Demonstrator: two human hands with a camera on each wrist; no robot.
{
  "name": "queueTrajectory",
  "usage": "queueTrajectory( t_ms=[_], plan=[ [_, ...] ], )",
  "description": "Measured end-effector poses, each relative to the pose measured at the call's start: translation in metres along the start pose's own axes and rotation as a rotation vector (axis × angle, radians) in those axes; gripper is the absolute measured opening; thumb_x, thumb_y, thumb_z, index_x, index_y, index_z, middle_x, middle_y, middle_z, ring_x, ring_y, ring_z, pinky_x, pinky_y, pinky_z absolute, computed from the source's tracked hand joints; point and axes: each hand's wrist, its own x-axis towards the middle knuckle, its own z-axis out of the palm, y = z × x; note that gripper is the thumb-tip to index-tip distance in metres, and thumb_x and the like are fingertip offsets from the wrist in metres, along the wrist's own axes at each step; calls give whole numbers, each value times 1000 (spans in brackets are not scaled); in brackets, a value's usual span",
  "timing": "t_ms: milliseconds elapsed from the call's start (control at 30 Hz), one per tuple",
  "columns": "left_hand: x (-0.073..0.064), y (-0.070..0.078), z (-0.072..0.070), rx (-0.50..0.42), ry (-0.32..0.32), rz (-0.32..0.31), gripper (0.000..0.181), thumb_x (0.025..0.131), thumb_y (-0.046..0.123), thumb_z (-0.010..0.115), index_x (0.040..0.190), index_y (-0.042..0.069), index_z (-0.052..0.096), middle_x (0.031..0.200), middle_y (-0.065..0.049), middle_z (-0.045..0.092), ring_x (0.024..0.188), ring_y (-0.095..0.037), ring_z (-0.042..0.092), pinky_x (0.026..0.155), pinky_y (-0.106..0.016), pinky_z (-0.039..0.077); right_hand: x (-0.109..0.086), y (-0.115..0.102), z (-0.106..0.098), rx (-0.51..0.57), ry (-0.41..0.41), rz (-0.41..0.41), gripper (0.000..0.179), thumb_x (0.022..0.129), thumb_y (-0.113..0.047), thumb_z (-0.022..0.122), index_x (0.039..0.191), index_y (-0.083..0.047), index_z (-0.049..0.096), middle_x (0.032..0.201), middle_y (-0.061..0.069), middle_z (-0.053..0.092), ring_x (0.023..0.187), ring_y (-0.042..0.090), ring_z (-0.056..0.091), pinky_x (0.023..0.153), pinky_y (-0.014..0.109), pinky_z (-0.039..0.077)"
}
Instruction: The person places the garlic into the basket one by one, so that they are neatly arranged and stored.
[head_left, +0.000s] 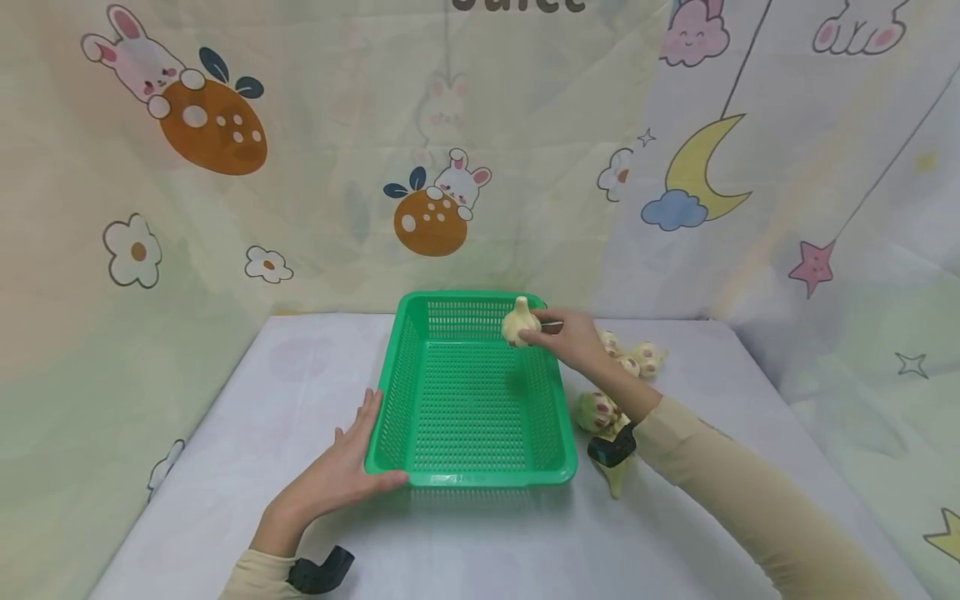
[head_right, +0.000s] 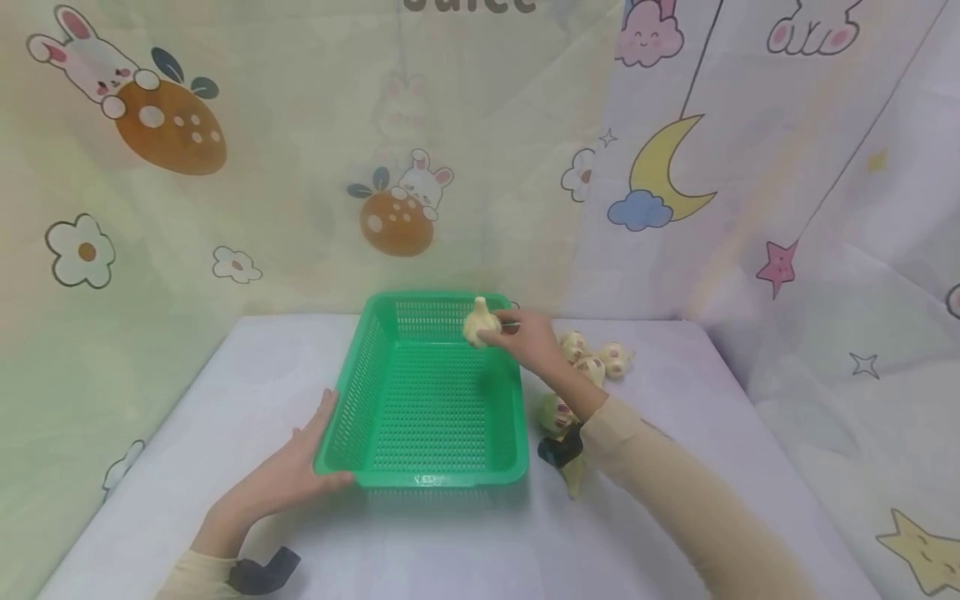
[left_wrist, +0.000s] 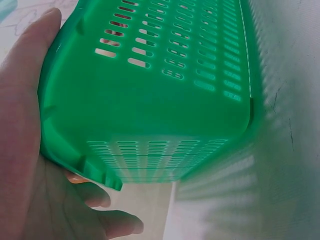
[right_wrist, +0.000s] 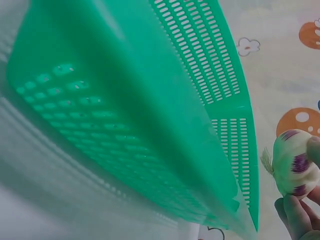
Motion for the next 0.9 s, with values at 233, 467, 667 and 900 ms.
queueTrajectory(
  t_ms=[233, 467, 667, 900],
  plan=[
    [-1, -1, 1, -18, -9, -14, 119, 74, 52, 73, 154, 16, -7, 158, -21, -6, 143, -45, 10, 103, -76, 8, 14, -4, 12, -17, 5, 27, 55, 81, -44, 73, 125, -13, 63, 123, 12, 64, 102, 25, 68, 79, 37, 56],
    [0, -2, 0, -24, -8, -1, 120, 73, 56, 72, 154, 14, -7, 158, -22, -6, 143, -45, 9, 103, -75, 8, 21, -14, 21, -4, -29, 24, 55, 82, -45, 71, 127, -16, 62, 127, 9, 62, 104, 24, 67, 82, 38, 55],
    [-1, -1, -2, -39, -17, -1, 121, 73, 57, 72, 153, 15, -8, 158, -20, -7, 143, -45, 9, 103, -75, 8, 28, -21, 29, -1, -45, 3, 54, 82, -42, 72, 127, -14, 62, 127, 9, 63, 104, 24, 67, 81, 37, 55],
    [0, 0, 0, -37, -7, -25, 120, 73, 55, 73, 154, 16, -7, 158, -20, -6, 143, -45, 11, 102, -76, 8, 39, -19, 41, -10, -52, -11, 53, 84, -42, 70, 128, -13, 61, 125, 8, 64, 104, 23, 67, 81, 37, 55]
  ],
)
